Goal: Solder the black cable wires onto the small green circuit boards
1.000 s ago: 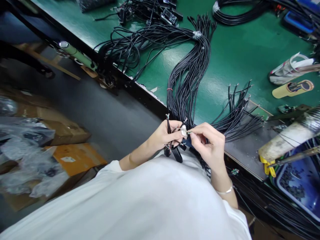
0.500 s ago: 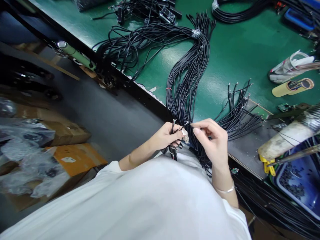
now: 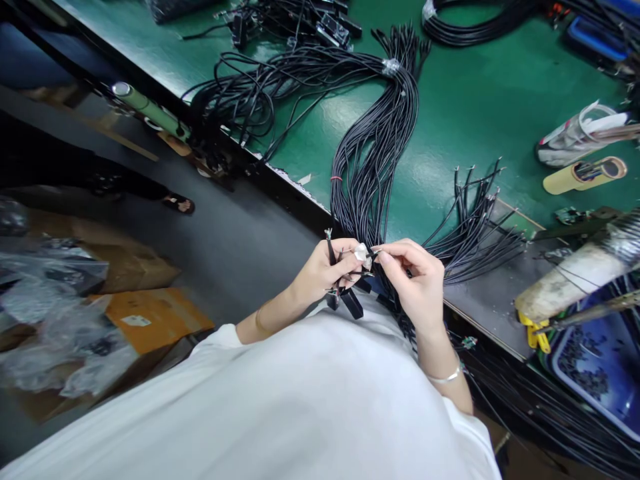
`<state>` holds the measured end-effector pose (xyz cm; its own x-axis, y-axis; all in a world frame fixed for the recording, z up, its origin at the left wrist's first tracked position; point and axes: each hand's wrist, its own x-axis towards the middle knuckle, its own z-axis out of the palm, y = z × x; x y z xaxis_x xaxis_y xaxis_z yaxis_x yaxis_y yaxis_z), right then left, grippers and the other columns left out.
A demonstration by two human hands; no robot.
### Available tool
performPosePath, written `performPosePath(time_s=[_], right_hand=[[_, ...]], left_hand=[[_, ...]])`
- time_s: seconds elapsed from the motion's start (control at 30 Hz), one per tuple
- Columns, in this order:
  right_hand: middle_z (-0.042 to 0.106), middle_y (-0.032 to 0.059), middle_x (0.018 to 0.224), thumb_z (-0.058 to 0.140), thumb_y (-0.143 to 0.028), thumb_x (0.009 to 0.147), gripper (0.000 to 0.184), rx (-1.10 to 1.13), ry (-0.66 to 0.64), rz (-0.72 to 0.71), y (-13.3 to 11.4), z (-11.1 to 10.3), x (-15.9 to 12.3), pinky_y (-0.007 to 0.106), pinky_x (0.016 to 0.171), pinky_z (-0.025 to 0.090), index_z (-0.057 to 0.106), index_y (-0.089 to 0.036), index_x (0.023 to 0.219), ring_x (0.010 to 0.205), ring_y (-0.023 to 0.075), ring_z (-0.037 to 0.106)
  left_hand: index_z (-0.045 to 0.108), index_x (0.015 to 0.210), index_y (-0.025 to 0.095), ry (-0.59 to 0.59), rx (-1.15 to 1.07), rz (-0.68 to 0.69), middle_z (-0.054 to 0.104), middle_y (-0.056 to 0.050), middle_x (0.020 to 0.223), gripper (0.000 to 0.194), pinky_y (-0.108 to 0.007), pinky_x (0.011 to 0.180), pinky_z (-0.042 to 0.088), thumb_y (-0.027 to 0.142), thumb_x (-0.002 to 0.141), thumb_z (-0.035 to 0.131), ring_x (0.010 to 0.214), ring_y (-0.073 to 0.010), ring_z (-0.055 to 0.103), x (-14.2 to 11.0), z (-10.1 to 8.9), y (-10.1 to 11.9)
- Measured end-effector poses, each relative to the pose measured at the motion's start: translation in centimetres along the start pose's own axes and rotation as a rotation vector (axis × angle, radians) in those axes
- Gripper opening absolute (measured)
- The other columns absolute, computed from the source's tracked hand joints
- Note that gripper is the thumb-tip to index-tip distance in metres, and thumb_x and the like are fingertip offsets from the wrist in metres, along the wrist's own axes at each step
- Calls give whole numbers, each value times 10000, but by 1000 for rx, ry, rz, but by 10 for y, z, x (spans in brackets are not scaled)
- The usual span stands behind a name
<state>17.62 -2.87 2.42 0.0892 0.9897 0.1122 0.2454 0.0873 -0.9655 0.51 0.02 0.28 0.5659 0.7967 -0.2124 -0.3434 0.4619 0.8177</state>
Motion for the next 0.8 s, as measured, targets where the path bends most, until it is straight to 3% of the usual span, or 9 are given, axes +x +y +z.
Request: performPosePath(time_s=[0.23,0.43,0.63,0.8], right_hand=[[717,13,801,683,-239,889,81,-182,48,-145,-6,0,-1,269,563,430,761,-242,869,714,139,621],[723,11,807,676,-204,891,96,-301,47,-250,-9,-4,-3,280,548,425,756,-248,920,666,132,611],[735,8,838,670,-159,890,128,-274,-26,-273,-7,-9,-2,279,574,447,751,-249,933,703,132,637],[734,8,816,680,-164,880,125,-296,-4,-314,-5,-10,-1,278,549,443,756,-250,931,649,124,613]], left_hand=[[597,782,125,-12,34,-10,417,62,554,434,-168,426,323,534,802,741,460,-30,369,0,2,3],[615,785,121,12,88,-20,440,58,539,432,-172,435,318,537,815,725,454,-30,386,-2,2,7],[618,748,112,-54,38,-35,430,66,519,430,-180,432,295,520,810,737,425,-17,345,1,1,8],[626,754,113,-46,74,-54,415,70,508,436,-180,437,276,530,796,747,433,-22,347,1,0,9]])
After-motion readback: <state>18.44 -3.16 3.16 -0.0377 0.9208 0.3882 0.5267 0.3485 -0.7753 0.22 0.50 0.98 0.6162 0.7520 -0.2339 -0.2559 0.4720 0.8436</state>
